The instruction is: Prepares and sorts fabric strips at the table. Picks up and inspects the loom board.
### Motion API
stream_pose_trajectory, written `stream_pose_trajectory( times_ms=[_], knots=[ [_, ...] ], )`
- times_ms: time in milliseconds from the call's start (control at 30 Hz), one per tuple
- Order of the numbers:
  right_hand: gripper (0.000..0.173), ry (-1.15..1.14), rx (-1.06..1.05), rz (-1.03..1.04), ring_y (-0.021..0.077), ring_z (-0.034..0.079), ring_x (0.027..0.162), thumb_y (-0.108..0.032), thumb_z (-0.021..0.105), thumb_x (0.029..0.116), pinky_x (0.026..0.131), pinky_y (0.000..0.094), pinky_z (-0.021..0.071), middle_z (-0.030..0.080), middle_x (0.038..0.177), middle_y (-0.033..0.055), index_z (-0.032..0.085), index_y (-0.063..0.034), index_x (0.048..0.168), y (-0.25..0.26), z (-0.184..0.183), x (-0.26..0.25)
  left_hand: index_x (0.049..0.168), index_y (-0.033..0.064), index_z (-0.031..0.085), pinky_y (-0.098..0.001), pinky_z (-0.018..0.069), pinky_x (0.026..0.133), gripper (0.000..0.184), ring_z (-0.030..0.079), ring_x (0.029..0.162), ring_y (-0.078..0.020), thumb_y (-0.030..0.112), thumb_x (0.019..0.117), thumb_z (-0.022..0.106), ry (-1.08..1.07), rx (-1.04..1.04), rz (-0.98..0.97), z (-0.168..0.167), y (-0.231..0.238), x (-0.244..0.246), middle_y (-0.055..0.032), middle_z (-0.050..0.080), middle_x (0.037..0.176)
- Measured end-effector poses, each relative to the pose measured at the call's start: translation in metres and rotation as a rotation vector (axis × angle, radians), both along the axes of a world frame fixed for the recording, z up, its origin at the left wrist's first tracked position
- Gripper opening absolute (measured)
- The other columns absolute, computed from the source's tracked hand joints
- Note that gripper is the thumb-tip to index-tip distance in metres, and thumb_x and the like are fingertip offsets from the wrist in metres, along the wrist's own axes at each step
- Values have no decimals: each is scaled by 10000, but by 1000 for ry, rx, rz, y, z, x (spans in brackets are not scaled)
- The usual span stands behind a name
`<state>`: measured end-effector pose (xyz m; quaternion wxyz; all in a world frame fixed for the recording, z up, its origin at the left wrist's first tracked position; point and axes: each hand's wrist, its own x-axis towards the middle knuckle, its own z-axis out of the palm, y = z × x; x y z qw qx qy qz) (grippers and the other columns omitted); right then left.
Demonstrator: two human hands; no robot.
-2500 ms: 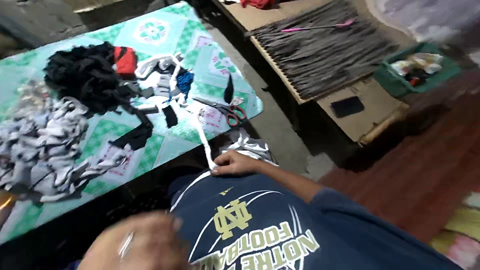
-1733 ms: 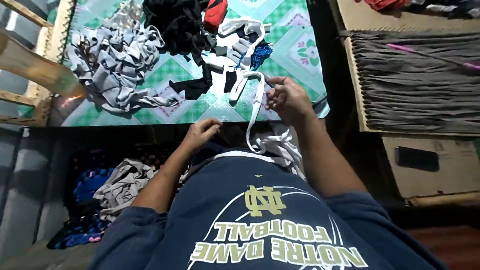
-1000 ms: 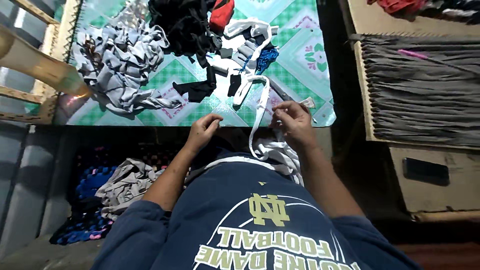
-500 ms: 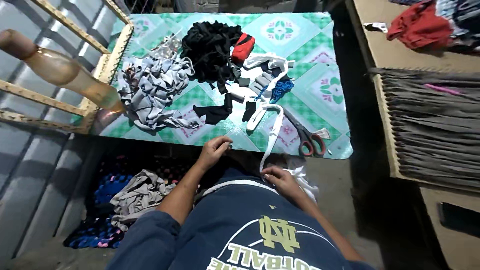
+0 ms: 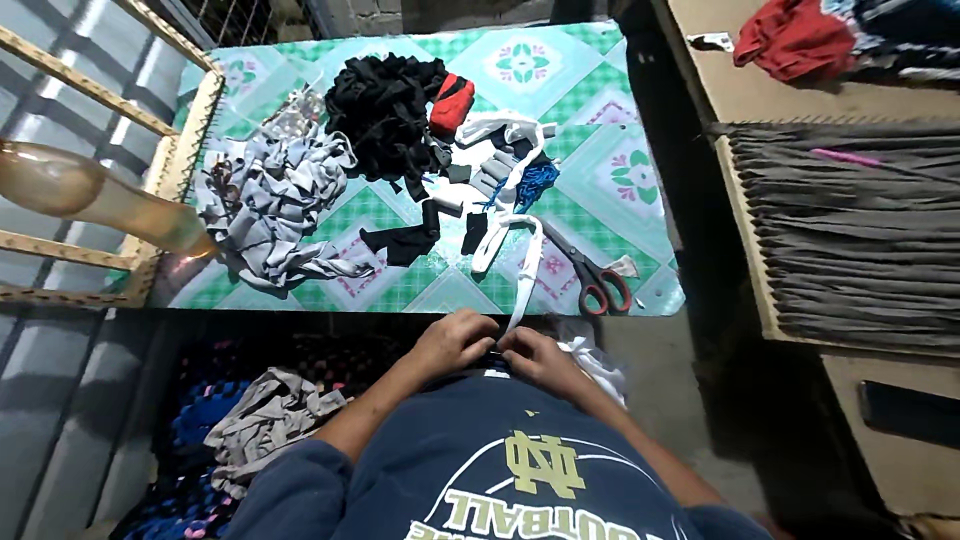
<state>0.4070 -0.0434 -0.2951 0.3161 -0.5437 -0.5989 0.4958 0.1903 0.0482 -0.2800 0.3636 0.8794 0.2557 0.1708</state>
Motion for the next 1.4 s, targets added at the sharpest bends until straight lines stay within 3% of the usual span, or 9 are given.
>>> stream_pose_trajectory(
  times_ms=[100,333,567,667,733,833,933,1167,1400],
  knots=[
    [242,12,31,1,117,629,803,-88,609,943,749,276,546,650,968,132,588,67,1128,4,11,-3,1097,44,731,-433,571,889,208,704,999,-292,189,1003,616,-15,136,-44,0,0,3,-152,720,1048],
    [217,3,136,-12,100,626,758,-81,602,941,705,255,545,647,910,108,577,60,1105,15,35,-4,1001,61,739,-370,579,824,180,713,916,-250,157,1016,588,-112,364,-53,7,-1,7,-112,730,942],
    [240,12,213,-40,81,630,792,-85,599,960,739,235,547,654,938,107,581,69,1144,28,49,-5,987,68,739,-364,565,858,157,703,941,-248,148,1007,606,-170,377,24,18,4,8,-111,727,941],
    [338,-102,364,-52,150,682,880,-169,624,988,821,310,579,698,1011,149,620,73,1224,42,53,12,988,46,751,-377,555,892,142,690,974,-254,119,975,631,-205,301,93,23,18,7,-128,723,974],
    [365,-285,457,-121,261,690,973,-212,637,975,888,434,570,700,1073,192,656,56,1221,61,56,40,993,7,758,-379,559,884,165,690,965,-227,96,966,621,-229,228,183,30,36,3,-130,728,977],
    [424,-548,390,-240,439,598,1204,-289,613,1018,1024,607,472,624,1276,277,643,41,1282,99,52,93,1061,-70,704,-335,568,820,203,672,869,-173,73,985,582,-272,128,355,43,73,-4,-161,696,984],
    [494,-683,316,-305,496,505,1322,-357,564,1040,1092,679,371,558,1397,294,621,37,1333,130,38,139,1137,-92,619,-313,565,806,224,663,860,-130,72,993,570,-341,44,474,58,118,-1,-153,683,997],
    [556,-739,423,-381,481,465,1363,-484,531,1003,1131,671,299,544,1451,236,648,-77,1365,151,10,159,1214,-68,577,-371,559,862,277,688,917,-174,138,1032,541,-265,86,560,78,229,28,-164,705,1066],
    [505,-726,425,-417,444,475,1354,-427,566,985,1118,649,330,553,1442,199,657,-99,1357,148,5,158,1211,4,657,-409,530,937,301,701,989,-203,200,1053,491,-139,195,656,73,316,76,-145,728,1073]
  ],
)
